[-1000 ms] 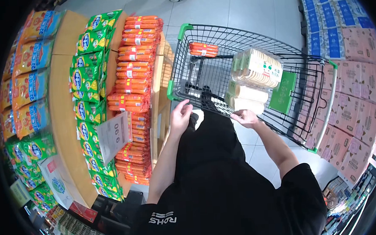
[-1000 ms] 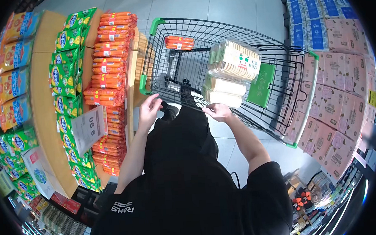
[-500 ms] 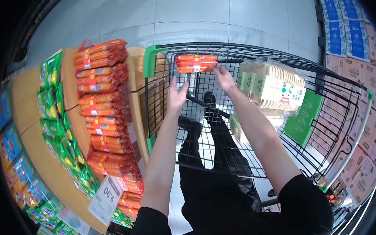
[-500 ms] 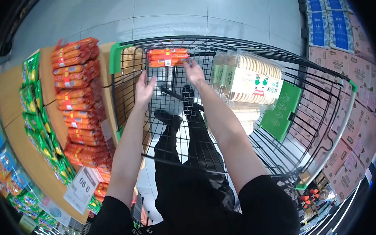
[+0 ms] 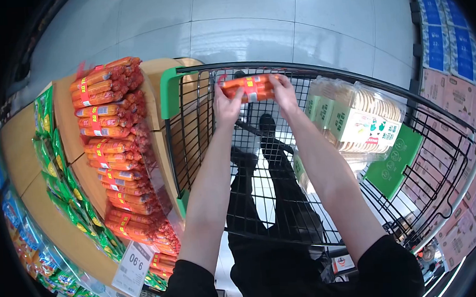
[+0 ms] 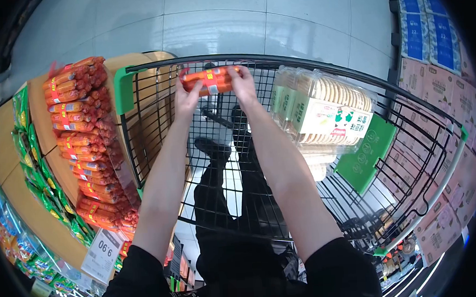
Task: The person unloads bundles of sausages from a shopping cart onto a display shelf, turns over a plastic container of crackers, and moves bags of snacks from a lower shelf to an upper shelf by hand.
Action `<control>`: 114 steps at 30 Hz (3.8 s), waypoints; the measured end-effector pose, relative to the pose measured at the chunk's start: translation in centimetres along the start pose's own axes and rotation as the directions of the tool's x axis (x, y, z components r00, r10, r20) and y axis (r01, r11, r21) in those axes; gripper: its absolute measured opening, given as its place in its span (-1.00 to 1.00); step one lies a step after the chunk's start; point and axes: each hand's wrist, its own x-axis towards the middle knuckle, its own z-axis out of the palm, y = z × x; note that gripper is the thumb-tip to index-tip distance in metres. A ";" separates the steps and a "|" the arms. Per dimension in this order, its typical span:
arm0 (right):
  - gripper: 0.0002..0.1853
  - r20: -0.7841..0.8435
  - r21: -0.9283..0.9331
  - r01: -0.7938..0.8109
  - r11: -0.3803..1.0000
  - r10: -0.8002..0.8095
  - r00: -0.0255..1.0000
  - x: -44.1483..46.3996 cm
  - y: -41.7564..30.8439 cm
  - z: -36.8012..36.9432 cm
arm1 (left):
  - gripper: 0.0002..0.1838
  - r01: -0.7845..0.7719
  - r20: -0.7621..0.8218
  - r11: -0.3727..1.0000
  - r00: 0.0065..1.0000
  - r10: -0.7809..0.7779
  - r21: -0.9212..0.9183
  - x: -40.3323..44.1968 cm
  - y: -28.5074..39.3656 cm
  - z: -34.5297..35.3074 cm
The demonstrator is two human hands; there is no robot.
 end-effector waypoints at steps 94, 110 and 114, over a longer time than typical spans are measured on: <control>0.05 0.892 0.380 0.552 0.742 -0.452 -0.006 -66.2 -5.4 1.4 | -0.21 -0.466 -0.481 -0.121 0.844 0.237 -0.877 -54.8 14.3 -41.5; -0.15 0.854 0.347 0.442 0.827 -0.474 0.216 -65.4 -4.2 2.1 | -0.12 -0.483 -0.519 -0.197 0.823 0.233 -0.853 -55.0 14.5 -40.3; -0.13 0.854 0.295 0.403 0.866 -0.429 0.296 -66.1 -4.2 2.1 | -0.13 -0.489 -0.522 -0.189 0.823 0.224 -0.852 -55.2 14.2 -40.1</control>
